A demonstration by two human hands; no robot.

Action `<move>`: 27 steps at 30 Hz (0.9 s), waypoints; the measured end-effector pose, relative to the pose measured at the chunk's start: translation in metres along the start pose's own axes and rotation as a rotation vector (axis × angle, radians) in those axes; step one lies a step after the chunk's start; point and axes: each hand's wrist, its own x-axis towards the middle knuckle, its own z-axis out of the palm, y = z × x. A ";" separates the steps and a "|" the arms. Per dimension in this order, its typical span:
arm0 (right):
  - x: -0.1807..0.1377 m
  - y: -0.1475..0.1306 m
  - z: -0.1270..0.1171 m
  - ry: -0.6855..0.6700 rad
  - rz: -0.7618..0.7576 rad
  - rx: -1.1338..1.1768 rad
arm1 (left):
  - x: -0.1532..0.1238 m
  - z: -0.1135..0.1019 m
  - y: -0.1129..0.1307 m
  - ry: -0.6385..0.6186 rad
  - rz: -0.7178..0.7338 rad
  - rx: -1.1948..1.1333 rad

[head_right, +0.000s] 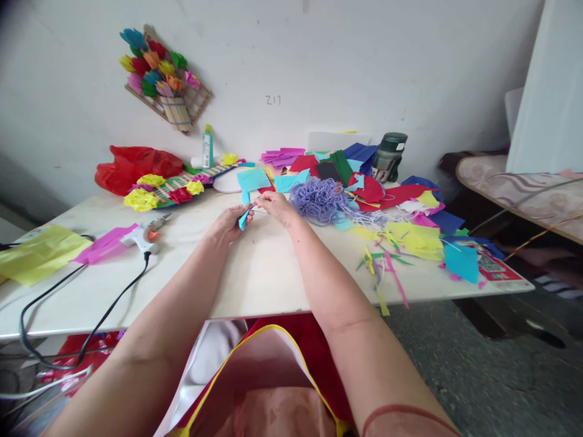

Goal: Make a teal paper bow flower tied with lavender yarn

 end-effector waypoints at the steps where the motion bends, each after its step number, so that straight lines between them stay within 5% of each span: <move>1: -0.001 0.000 0.001 -0.028 0.015 0.055 | 0.000 0.000 0.000 -0.013 -0.004 0.003; 7: 0.000 0.004 0.003 -0.119 0.045 0.107 | 0.001 0.000 -0.002 -0.019 0.000 0.086; 15: 0.003 0.006 0.004 -0.134 -0.043 -0.216 | 0.004 -0.002 -0.009 -0.019 0.117 0.313; 27: 0.006 0.007 0.004 -0.099 -0.078 -0.722 | 0.002 0.001 -0.010 0.067 0.101 0.452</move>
